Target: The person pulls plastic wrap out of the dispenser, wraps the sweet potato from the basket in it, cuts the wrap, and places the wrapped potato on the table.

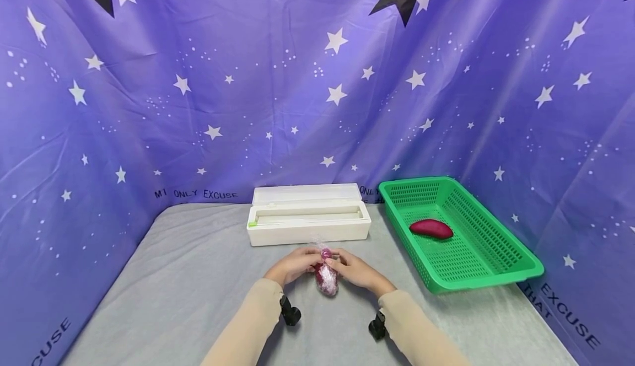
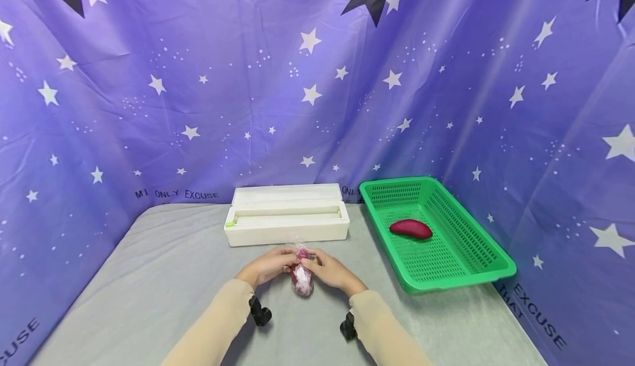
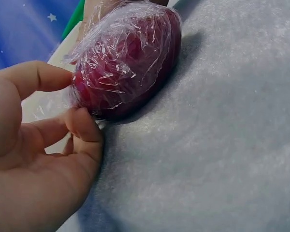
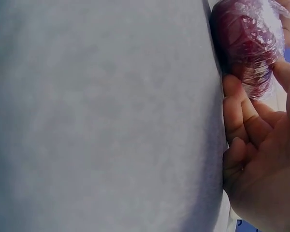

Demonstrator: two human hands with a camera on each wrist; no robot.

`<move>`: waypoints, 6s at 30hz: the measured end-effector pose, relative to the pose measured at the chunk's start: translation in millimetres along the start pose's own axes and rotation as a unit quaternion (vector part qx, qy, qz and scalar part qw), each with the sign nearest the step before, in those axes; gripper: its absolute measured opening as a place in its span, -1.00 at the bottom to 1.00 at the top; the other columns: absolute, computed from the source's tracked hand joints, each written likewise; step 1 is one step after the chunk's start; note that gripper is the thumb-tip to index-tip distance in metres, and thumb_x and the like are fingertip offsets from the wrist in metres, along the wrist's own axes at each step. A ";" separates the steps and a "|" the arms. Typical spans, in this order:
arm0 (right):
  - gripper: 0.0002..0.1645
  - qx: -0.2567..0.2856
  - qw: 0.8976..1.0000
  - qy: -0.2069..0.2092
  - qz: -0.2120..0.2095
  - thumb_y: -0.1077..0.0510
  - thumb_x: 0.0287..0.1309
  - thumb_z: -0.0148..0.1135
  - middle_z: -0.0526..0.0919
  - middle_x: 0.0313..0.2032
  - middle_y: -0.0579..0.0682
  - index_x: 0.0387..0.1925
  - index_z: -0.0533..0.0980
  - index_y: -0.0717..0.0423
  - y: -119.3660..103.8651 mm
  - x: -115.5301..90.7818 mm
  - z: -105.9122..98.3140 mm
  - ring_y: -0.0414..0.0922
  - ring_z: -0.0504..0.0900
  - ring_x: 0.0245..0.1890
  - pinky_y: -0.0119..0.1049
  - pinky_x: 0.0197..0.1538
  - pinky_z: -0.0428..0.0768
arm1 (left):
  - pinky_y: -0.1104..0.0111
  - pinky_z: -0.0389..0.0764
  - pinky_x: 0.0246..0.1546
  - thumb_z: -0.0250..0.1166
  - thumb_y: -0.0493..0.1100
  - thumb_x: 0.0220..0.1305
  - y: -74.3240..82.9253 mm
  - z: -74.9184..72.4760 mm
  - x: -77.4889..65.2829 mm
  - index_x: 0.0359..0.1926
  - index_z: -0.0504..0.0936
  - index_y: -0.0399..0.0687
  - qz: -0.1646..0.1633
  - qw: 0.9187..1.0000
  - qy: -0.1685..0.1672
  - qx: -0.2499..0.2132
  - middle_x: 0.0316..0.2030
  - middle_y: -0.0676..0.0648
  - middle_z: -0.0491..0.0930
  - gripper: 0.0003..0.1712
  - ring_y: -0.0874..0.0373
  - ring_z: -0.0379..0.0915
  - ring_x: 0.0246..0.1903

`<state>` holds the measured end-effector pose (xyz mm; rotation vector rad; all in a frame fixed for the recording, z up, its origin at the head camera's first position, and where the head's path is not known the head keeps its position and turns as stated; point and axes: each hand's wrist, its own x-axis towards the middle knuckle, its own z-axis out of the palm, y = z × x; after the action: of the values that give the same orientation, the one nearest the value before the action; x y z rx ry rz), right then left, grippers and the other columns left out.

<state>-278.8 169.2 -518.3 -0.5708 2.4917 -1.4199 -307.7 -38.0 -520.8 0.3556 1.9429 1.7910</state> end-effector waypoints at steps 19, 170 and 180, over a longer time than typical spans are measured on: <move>-0.43 0.013 1.000 0.002 -0.015 0.12 0.52 0.02 0.52 -0.39 0.06 0.44 0.18 0.17 1.5 -0.6 2.4 -0.04 0.47 -0.42 -0.32 -0.36 0.44 | 0.28 0.61 -0.25 0.27 -0.18 0.31 0.8 -0.9 -9.5 0.32 0.49 -0.17 0.072 0.989 0.024 0.123 0.09 -0.17 0.35 -0.44 0.09 0.46 -0.22; -0.61 0.071 0.997 -0.006 -0.023 0.11 0.40 0.21 0.65 0.11 0.14 0.17 0.59 0.18 12.8 -17.2 -17.5 0.02 0.68 -0.06 -0.16 0.02 0.62 | 0.12 0.44 0.23 0.63 -0.06 -0.04 1.6 -19.4 -50.6 0.22 0.62 0.14 0.242 0.872 -0.005 0.427 0.16 0.08 0.58 -0.28 0.13 0.47 0.16; -0.50 0.107 0.994 -0.002 0.012 -0.05 0.45 0.14 0.65 0.09 0.16 0.26 0.53 0.13 5.1 -16.6 -19.0 0.02 0.68 -0.08 -0.12 -0.01 0.65 | 0.33 0.63 -0.06 0.43 -0.20 0.17 2.5 -26.1 -53.0 0.33 0.51 -0.06 0.201 0.947 -0.013 0.249 0.12 -0.14 0.61 -0.32 0.15 0.60 -0.04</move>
<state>-272.0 193.5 -513.0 -0.4991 2.2963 -1.6472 -275.8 -86.3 -508.7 1.0022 2.4225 1.4679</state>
